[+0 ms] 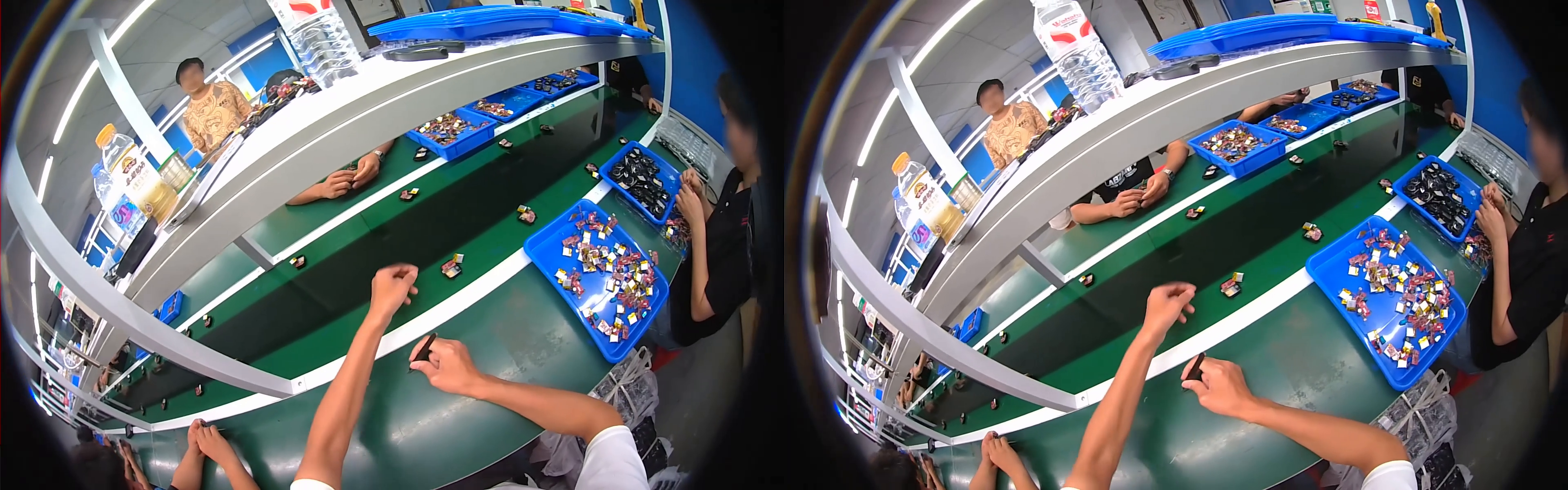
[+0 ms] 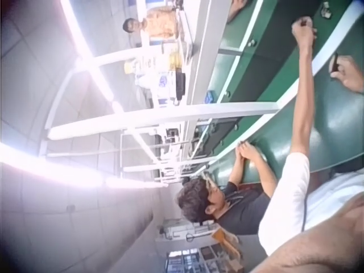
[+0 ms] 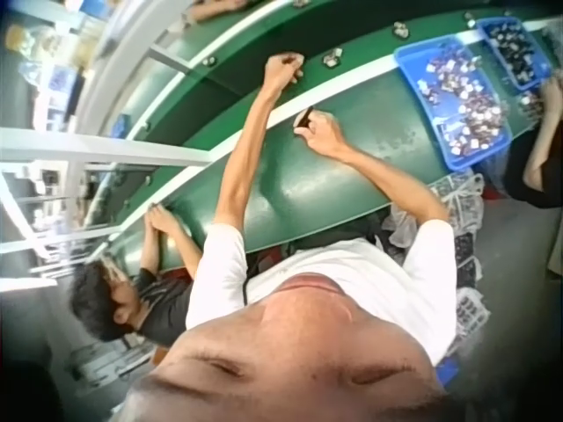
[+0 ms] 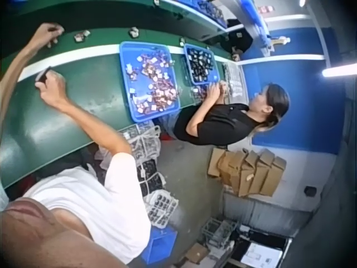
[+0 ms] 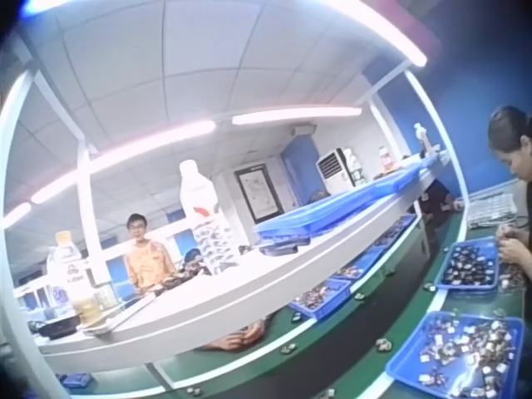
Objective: The person is manually assembling small electrical or mechanical components at a factory workbench, using a small tool for precision work.
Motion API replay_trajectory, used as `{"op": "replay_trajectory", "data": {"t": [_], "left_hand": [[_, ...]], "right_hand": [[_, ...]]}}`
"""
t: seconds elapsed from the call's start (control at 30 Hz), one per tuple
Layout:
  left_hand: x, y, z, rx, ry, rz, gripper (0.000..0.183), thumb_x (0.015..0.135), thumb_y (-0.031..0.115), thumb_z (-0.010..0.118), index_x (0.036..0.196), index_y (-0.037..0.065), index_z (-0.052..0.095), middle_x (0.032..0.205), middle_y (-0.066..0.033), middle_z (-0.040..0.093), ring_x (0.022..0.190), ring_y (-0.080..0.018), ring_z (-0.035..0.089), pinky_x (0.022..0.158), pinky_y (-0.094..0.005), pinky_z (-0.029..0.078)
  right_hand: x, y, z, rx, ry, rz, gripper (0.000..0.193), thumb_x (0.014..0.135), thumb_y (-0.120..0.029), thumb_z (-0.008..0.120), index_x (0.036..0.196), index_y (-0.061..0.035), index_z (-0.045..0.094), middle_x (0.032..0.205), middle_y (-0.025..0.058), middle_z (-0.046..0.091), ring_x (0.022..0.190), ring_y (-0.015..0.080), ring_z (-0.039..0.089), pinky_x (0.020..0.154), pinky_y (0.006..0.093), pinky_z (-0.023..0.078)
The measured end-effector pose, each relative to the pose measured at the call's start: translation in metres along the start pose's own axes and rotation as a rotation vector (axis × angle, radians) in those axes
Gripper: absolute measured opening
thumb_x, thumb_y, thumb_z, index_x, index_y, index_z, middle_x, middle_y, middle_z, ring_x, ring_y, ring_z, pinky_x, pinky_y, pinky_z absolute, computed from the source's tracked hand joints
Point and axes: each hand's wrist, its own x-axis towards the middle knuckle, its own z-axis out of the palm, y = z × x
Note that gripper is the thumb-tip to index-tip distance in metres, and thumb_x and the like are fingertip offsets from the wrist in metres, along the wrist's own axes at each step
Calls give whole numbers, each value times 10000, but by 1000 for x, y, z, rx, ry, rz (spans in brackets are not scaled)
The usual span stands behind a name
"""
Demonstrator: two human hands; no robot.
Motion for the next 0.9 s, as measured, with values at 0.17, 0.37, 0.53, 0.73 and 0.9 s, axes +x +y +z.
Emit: {"op": "replay_trajectory", "data": {"t": [0.17,0.37,0.53,0.73,0.9], "left_hand": [[60,12,24,292,-181,45,194,915,98,688,1067,-1,757,906,-101,756,693,-159,721,538,-302,590],[84,11,43,462,-377,-60,142,854,151,739,950,56,783,758,-56,727,615,-119,654,532,-298,516],[75,-12,46,579,-321,133,141,846,200,753,869,62,739,818,-94,747,770,-216,724,708,-354,556],[33,-13,18,493,-140,53,166,893,166,731,968,23,691,852,-117,741,735,-223,721,664,-357,557],[-55,-21,-36,-56,-2,-98,182,967,89,676,1098,-38,677,851,-98,725,640,-135,676,516,-249,491]], "right_hand": [[4,-1,2,-33,-16,0,167,840,-165,809,960,-101,713,745,68,669,611,233,583,595,375,493],[4,2,1,1,73,-106,220,807,-155,855,983,-93,739,601,44,548,498,166,450,519,347,406],[-1,-5,0,9,38,-88,202,817,-164,837,973,-89,732,707,63,641,561,217,515,571,365,450],[-2,-5,3,-17,38,-107,201,796,-171,857,946,-90,750,649,51,602,527,189,498,538,341,430],[-2,-2,2,53,114,-140,203,758,-171,900,899,-85,781,497,6,480,432,90,381,458,283,338]]}}
